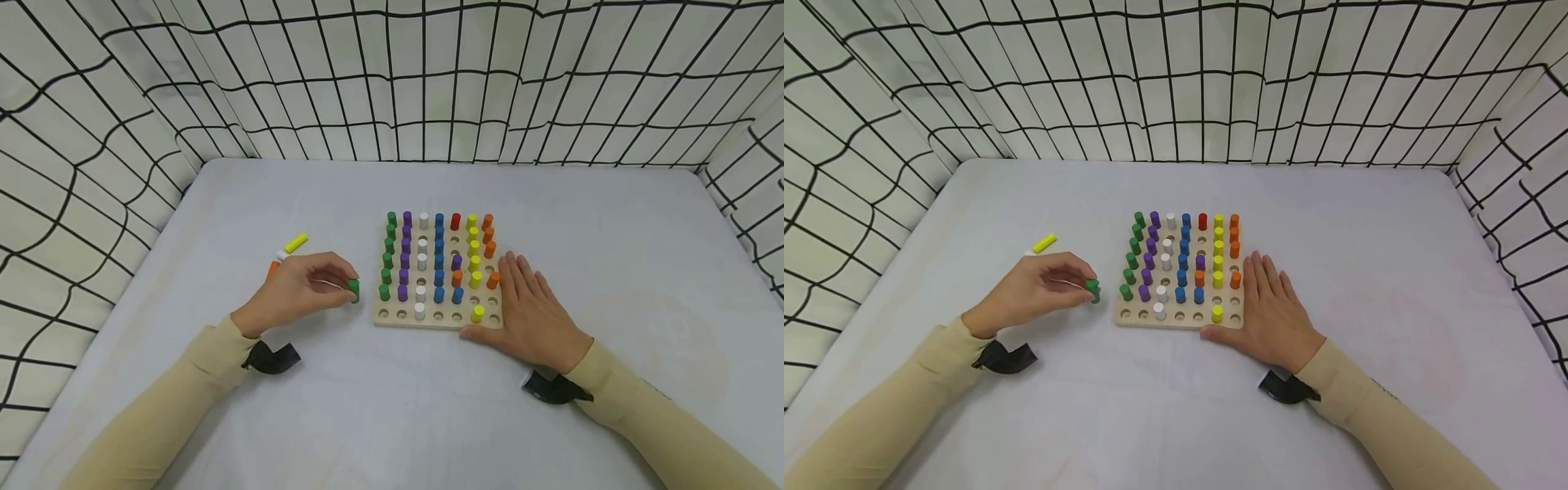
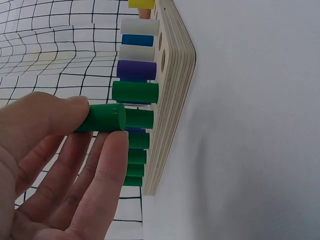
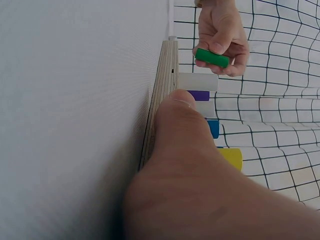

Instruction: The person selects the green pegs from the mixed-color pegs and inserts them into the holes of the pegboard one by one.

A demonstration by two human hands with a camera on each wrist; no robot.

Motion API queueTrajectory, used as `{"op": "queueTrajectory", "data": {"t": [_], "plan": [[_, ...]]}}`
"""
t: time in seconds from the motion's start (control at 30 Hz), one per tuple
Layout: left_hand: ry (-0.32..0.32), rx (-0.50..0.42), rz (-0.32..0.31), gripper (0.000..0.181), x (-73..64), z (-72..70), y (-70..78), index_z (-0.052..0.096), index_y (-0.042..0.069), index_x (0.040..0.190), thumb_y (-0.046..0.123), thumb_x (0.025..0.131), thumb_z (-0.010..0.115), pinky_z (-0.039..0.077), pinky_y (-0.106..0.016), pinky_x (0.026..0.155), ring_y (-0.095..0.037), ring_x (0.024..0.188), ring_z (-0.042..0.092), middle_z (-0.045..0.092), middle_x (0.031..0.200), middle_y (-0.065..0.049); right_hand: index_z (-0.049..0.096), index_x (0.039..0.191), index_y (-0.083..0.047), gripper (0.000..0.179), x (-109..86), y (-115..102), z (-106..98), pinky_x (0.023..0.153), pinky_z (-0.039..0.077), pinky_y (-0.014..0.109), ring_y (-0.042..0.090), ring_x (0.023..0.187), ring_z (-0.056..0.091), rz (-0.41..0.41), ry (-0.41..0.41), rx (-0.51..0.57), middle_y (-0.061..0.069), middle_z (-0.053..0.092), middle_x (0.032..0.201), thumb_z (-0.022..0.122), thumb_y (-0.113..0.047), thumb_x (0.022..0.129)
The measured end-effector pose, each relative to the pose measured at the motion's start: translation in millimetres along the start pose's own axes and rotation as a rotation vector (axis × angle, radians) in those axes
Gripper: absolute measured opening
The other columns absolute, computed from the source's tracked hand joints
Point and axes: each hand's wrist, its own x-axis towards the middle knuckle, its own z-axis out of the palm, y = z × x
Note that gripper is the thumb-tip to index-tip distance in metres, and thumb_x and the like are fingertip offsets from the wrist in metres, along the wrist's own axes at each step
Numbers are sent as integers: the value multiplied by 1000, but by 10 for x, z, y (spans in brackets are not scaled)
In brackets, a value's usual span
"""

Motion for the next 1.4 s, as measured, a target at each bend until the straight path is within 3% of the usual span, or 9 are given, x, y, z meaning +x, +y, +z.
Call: {"op": "queueTrajectory", "data": {"t": [0.17, 0.57, 0.73, 1.4], "plan": [[-39, -15, 12, 27, 18, 54, 41, 72, 13, 111, 9, 86, 83, 63, -24, 89, -11, 101, 74, 74, 111, -6, 0, 164, 4, 140, 6, 5, -7, 130, 10, 67, 47, 162, 4, -1, 0, -6, 24, -1, 174, 55, -92, 77], [-54, -21, 77, 26, 67, 193, 55, 72, 13, 110, 6, 87, 81, 63, -24, 91, -11, 101, 76, 76, 110, -5, 1, 164, 5, 139, 15, 18, -13, 130, 10, 67, 47, 162, 4, -5, 8, -11, 25, 0, 174, 55, -91, 78], [-73, -51, 56, 24, 76, 246, 65, 72, 13, 109, 5, 88, 80, 63, -26, 92, -13, 102, 76, 75, 109, -5, 1, 164, 4, 140, 16, 17, -9, 130, 11, 67, 47, 162, 4, -5, 10, -10, 24, 0, 174, 55, -91, 77], [-121, -17, 55, 22, 107, 364, 2, 73, 14, 108, 4, 89, 77, 62, -27, 93, -12, 101, 75, 77, 108, -3, 1, 164, 4, 139, 5, -1, -7, 130, 10, 67, 48, 162, 4, -1, 2, 5, 24, 0, 174, 57, -90, 78]]}}
